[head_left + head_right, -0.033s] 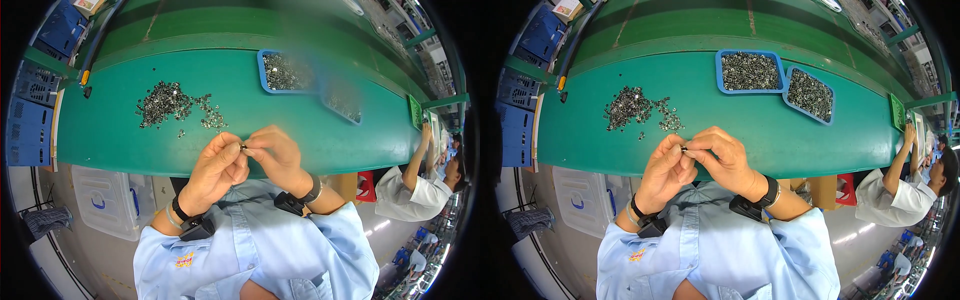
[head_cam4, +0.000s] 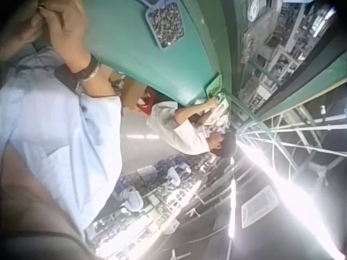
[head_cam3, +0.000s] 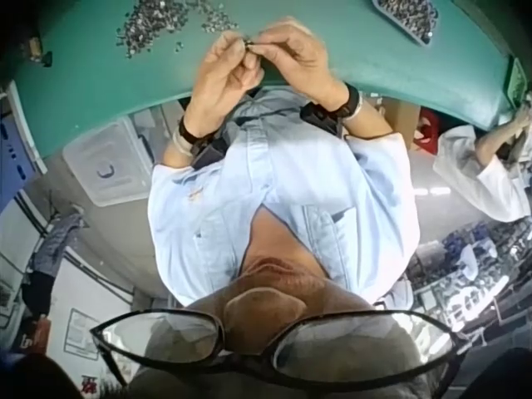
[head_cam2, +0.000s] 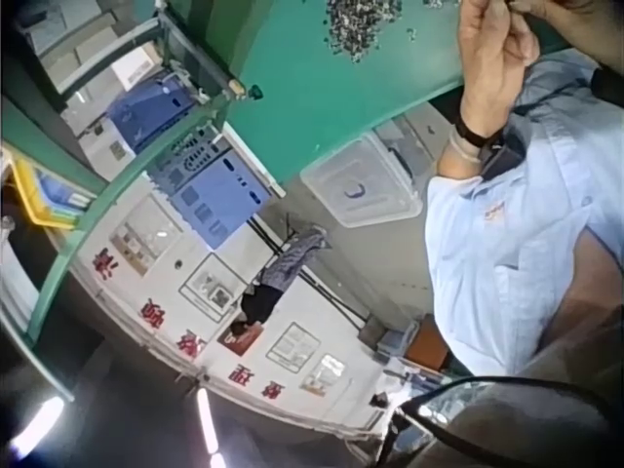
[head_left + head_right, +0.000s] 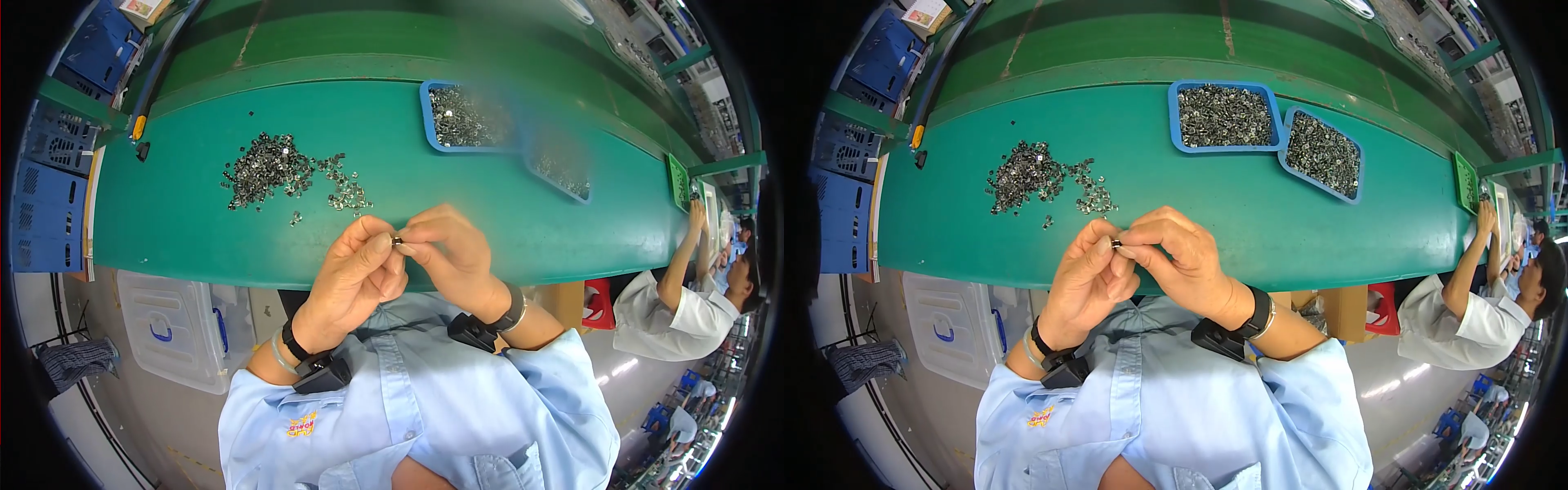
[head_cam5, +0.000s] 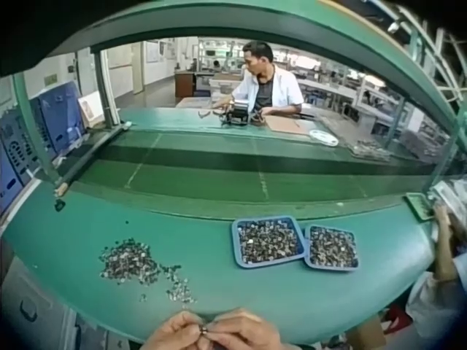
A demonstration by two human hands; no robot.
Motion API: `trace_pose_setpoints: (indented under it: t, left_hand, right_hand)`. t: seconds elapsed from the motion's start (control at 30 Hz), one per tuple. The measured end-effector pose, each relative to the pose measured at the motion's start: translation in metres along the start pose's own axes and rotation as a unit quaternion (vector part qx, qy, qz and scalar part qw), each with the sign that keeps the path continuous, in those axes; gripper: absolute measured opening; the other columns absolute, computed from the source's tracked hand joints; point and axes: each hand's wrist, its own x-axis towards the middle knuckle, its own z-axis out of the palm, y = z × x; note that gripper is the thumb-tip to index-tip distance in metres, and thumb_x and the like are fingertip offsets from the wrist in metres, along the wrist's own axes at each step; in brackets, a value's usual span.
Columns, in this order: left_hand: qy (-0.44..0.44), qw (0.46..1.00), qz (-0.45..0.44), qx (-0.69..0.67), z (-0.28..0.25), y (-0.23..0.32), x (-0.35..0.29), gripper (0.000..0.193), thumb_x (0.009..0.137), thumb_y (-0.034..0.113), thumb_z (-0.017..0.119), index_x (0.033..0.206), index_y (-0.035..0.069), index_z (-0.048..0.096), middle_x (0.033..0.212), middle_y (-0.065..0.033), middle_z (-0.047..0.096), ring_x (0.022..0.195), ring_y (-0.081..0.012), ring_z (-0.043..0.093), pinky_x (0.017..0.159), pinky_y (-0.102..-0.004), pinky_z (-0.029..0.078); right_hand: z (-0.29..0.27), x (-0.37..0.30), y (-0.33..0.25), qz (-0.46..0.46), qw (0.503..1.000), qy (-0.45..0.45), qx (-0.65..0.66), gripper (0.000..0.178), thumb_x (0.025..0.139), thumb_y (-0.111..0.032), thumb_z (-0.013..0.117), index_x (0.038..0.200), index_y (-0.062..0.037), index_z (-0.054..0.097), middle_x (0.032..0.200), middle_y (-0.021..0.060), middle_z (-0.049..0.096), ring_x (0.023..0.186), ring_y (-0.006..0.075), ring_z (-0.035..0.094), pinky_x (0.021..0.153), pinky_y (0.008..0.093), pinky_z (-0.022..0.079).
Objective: The person picks up a small metal component from a pile, joins it with another piece from a blue tray, and places the assembly into a second blue tray.
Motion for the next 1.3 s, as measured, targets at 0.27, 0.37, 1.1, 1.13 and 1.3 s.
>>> trace_pose_setpoints:
  t: [0.27,0.37,1.1,1.13,1.3]
  left_hand:
    - [-0.022,1.0,-0.001,-0.013,-0.003,-0.001,0.0,0.016,0.094,0.021,0.053,0.099,0.006,0.053,0.069,-0.0019,0.053,0.051,-0.0099,0.044,0.045,-0.0247,0.033]
    - [-0.017,1.0,-0.002,0.003,-0.002,0.002,-0.001,0.015,0.093,0.02,0.053,0.099,0.006,0.052,0.07,-0.0019,0.053,0.05,-0.0104,0.044,0.045,-0.0249,0.033]
    - [0.063,0.993,-0.025,0.094,-0.032,0.01,-0.006,0.014,0.095,0.016,0.048,0.098,0.003,0.053,0.067,-0.0065,0.054,0.051,-0.0128,0.048,0.046,-0.0258,0.037]
    - [0.056,0.994,-0.026,0.089,-0.033,0.01,-0.006,0.014,0.095,0.016,0.048,0.098,0.003,0.053,0.067,-0.0064,0.054,0.051,-0.0127,0.048,0.046,-0.0257,0.037]
    - [0.031,0.997,-0.038,0.063,-0.04,0.014,-0.007,0.014,0.094,0.018,0.051,0.097,0.005,0.054,0.07,-0.0037,0.055,0.056,-0.0103,0.049,0.049,-0.0238,0.039]
  right_hand:
    - [-0.001,-0.002,0.002,-0.029,0.999,-0.019,-0.016,0.014,0.079,-0.003,0.067,0.091,-0.0054,0.06,0.086,0.0081,0.063,0.075,0.021,0.06,0.065,0.0301,0.048]
    - [-0.002,0.0,0.004,-0.042,0.999,-0.024,-0.014,0.014,0.079,-0.002,0.067,0.091,-0.0051,0.06,0.085,0.0082,0.063,0.074,0.0215,0.06,0.064,0.0305,0.048]
    - [-0.058,0.076,0.044,0.007,0.947,0.062,-0.316,0.012,0.078,-0.006,0.067,0.087,-0.0035,0.061,0.082,0.0089,0.059,0.073,0.0234,0.06,0.064,0.0311,0.049]
    - [-0.052,0.076,0.047,0.006,0.947,0.059,-0.317,0.012,0.078,-0.006,0.067,0.087,-0.0035,0.061,0.082,0.0089,0.059,0.073,0.0234,0.06,0.064,0.0311,0.049]
    - [0.008,0.077,0.05,-0.011,0.942,-0.194,-0.275,0.013,0.081,-0.013,0.064,0.09,-0.0046,0.061,0.085,0.0095,0.059,0.079,0.0283,0.059,0.068,0.0356,0.049]
